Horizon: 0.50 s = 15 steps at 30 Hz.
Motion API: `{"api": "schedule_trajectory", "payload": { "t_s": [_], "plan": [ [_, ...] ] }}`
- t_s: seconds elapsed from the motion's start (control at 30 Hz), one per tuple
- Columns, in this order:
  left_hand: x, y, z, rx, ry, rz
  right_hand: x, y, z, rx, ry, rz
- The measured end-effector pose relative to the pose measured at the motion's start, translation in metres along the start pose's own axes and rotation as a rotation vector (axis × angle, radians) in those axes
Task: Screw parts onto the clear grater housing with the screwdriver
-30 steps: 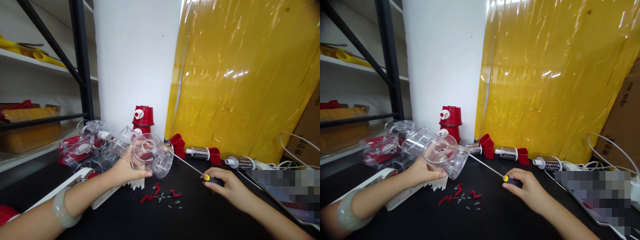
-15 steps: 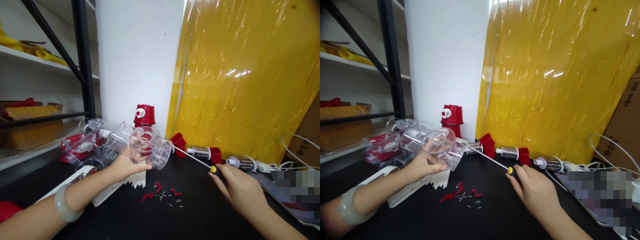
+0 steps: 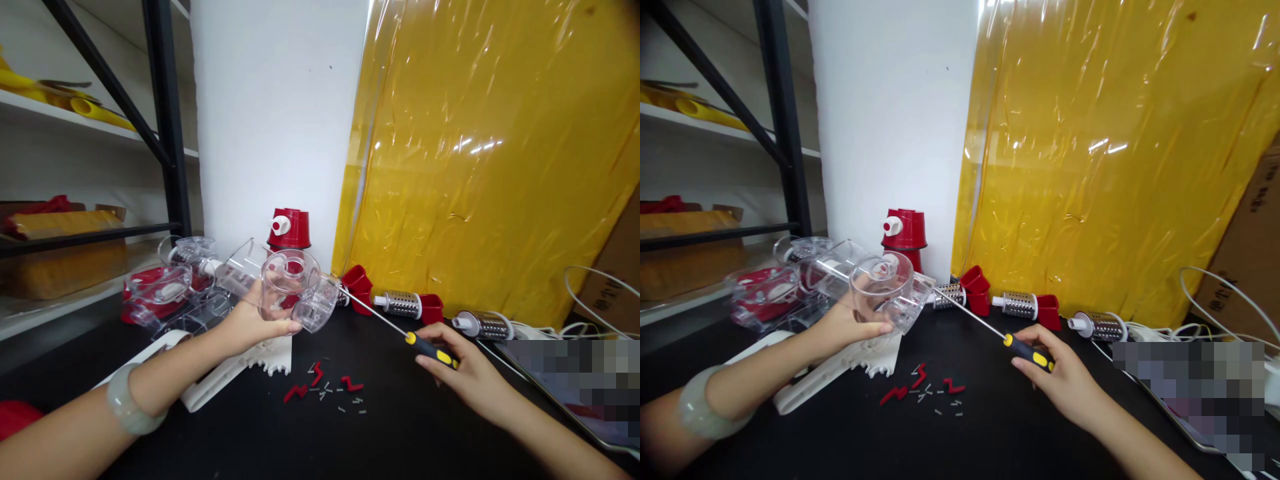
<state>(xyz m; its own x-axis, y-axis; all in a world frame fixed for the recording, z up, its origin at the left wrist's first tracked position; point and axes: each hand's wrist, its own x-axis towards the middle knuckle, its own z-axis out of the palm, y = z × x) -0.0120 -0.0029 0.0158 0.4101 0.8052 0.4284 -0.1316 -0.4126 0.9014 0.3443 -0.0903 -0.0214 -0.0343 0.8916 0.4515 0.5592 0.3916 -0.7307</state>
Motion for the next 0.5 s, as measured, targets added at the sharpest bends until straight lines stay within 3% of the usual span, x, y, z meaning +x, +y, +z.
{"api": "schedule_trajectory", "payload": {
  "t_s": [0.1, 0.2, 0.27, 0.43, 0.5],
  "plan": [
    [0.001, -0.002, -0.002, 0.013, 0.008, -0.014, 0.001, -0.004, 0.0, -0.23, 0.238, -0.28],
    [0.002, -0.002, -0.002, 0.019, 0.03, -0.012, 0.002, -0.008, -0.004, -0.248, 0.334, -0.284],
    [0.002, -0.001, -0.002, 0.016, 0.043, -0.002, 0.003, -0.011, -0.004, -0.104, 0.285, -0.141],
    [0.001, 0.003, 0.0, 0.001, 0.027, -0.013, 0.007, -0.016, 0.005, 0.452, 0.214, 0.471],
    [0.0, 0.005, 0.002, 0.003, 0.001, -0.038, 0.006, -0.016, 0.01, 0.569, 0.151, 0.615]
  ]
}}
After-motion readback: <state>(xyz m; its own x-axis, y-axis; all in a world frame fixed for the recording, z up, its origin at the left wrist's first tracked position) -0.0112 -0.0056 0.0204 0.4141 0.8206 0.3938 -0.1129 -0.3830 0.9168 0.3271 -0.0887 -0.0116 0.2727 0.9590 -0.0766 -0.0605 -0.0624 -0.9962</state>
